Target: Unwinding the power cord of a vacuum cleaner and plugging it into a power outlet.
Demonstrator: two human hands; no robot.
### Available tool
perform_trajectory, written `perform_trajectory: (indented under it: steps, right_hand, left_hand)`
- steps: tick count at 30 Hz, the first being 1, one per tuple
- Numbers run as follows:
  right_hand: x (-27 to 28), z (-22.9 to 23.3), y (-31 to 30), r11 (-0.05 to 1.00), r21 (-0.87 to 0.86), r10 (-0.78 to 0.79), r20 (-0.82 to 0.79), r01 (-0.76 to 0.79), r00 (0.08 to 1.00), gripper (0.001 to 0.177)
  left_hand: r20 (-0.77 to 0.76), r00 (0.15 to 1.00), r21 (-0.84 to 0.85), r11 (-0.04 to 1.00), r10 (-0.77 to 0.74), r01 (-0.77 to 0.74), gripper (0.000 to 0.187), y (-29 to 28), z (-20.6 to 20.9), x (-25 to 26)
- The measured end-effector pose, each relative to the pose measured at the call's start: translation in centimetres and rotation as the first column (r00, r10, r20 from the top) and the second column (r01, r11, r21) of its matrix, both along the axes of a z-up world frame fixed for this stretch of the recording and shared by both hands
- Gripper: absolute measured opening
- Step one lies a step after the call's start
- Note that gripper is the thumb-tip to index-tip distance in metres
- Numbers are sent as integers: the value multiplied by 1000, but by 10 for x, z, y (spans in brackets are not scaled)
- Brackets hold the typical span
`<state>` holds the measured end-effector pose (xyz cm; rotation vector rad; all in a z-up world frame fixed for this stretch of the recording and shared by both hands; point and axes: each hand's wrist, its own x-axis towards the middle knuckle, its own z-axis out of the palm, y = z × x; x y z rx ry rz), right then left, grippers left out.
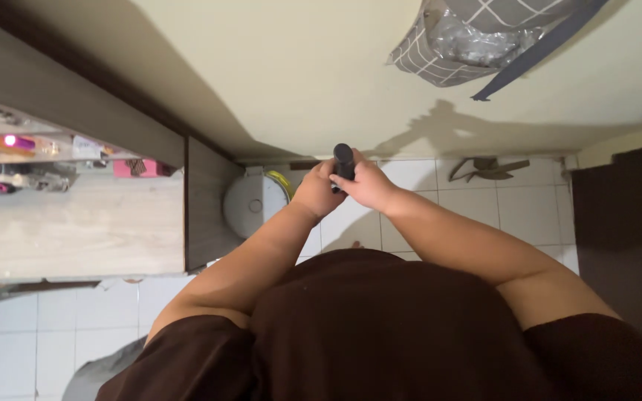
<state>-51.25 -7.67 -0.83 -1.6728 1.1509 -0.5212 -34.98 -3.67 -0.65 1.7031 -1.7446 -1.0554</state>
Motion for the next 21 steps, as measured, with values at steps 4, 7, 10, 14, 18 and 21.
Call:
perform_trajectory:
  steps: [4,7,10,14,18,21]
  right_hand:
    - [-1,-10,-1,994,15,105,126,-107,987,37]
    - [-3,-36,-6,918,253,204,361,-306,910,27]
    - [2,-59,-7,652,629,-179,670,-423,720,34]
    - [9,-69,-8,791,582,-122,451,-188,884,33]
    - [9,-157,0,915,356,100,261,-191,960,47]
    - [24,-145,22,930,329,183,-28,-163,983,51]
  left_hand:
    - [101,992,144,986,70,-85,45,9,17,3]
    - [184,980,113,988,79,-101,42,18,25,11]
    - [30,991,87,988,127,-129,43,30,28,24]
    - [22,982,117,974,190,-191,42,38,11,53]
    - [-29,987,181,972,158,-150,42,54,18,73]
    - [-224,963,166,979,152,-116,36,74,7,89]
